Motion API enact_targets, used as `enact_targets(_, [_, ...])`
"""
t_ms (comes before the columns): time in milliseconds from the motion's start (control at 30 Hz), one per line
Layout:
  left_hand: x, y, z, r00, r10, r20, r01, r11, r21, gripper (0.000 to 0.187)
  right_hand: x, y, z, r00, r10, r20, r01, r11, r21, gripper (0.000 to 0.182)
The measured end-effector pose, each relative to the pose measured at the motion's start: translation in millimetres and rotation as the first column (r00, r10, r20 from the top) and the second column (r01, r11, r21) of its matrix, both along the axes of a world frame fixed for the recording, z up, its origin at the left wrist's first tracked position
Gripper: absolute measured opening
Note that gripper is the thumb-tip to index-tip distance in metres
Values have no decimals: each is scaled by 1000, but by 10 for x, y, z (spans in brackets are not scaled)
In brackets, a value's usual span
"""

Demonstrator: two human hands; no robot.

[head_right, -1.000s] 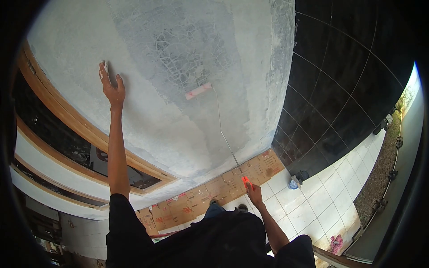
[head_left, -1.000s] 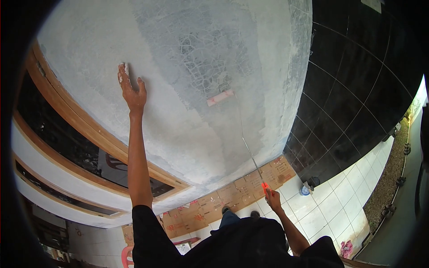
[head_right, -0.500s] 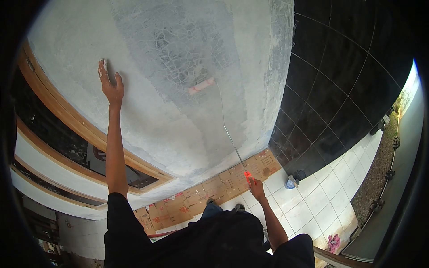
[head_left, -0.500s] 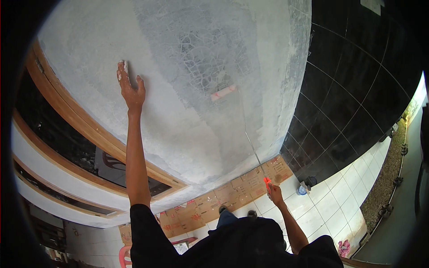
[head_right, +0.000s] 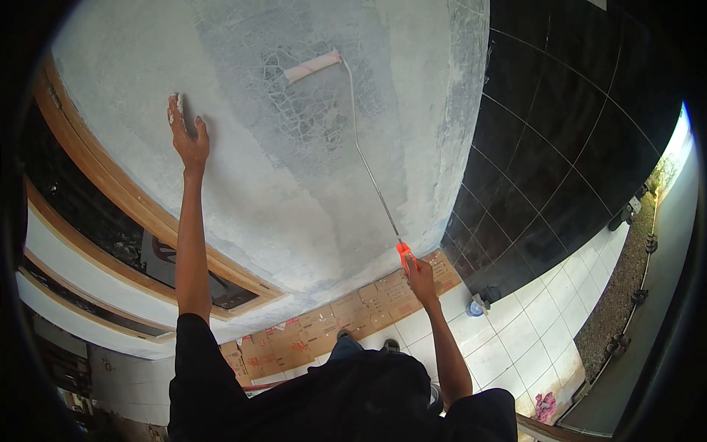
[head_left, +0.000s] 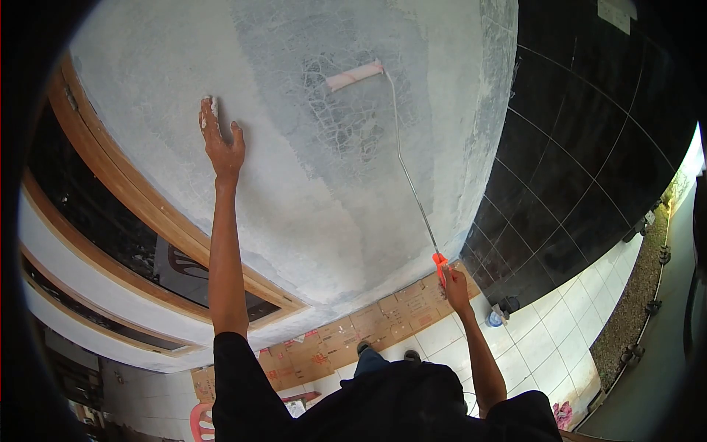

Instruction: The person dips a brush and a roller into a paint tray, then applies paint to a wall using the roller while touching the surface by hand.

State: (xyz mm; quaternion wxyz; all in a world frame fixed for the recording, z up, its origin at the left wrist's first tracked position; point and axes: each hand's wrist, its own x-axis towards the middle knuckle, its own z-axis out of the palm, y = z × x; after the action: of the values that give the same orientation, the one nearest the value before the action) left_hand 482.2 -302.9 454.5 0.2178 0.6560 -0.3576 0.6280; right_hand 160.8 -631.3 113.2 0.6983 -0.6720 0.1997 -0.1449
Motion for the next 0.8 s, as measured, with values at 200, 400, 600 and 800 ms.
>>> enact_targets(200, [-10,-2,-9,1000,6,-13,-6,1000,-3,65,315,-99,684,996,24,81,-17,997,-76,50])
enact_targets(400, [23,37,-28,1000,-10,-3,10,1000,-2,65,-156,28,-517,995,-20,-94,19,1000,-21,49])
enact_targets(600, [39,40,-49,1000,18,21,-18,1000,6,67,-633,162,-1002,984,-44,-174,50,998,31,50])
enact_targets(800, [43,43,-45,999,11,33,-11,1000,4,68,85,92,70,998,-57,24,57,998,18,50])
